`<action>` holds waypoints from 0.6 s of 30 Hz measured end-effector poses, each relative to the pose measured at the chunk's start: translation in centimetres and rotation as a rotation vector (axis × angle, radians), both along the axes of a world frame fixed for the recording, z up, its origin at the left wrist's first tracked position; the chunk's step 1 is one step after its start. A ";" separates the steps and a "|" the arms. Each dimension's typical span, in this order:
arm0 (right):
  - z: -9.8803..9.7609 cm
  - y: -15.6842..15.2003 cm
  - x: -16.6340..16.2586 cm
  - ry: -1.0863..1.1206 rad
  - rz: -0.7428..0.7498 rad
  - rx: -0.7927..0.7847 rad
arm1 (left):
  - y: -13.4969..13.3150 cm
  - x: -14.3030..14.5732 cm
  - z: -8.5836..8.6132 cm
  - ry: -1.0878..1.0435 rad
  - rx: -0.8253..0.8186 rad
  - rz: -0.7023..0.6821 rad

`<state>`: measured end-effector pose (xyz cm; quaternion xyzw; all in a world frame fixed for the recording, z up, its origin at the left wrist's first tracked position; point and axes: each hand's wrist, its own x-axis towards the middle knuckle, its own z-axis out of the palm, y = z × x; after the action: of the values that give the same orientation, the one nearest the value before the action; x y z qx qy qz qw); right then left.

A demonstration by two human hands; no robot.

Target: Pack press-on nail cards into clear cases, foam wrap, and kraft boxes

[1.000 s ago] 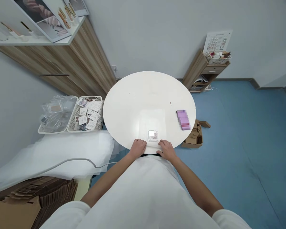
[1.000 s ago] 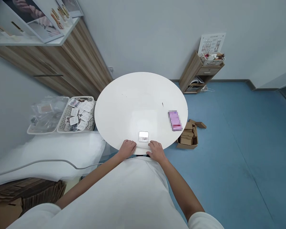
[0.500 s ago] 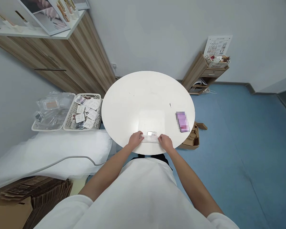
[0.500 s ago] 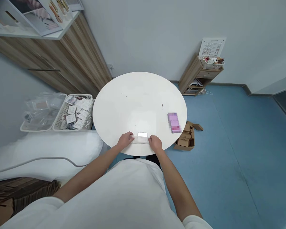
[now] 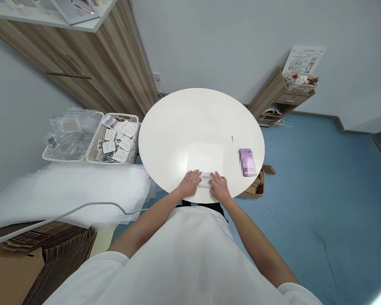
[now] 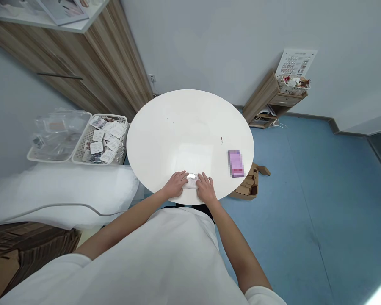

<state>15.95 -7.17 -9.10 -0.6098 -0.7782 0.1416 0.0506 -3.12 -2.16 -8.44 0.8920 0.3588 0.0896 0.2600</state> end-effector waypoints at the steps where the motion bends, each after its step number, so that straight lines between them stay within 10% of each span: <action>1: 0.0 0.1 0.1 0.010 0.016 -0.012 | 0.0 -0.1 0.2 0.000 -0.015 0.005; 18: 1.6 -3.0 -3.2 0.183 0.020 -0.194 | -2.8 -2.6 1.9 0.068 -0.105 -0.040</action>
<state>12.74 -10.18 -7.53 -0.5886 -0.7590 0.2717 0.0607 -5.70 -5.00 -6.55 0.8866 0.3539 0.0351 0.2958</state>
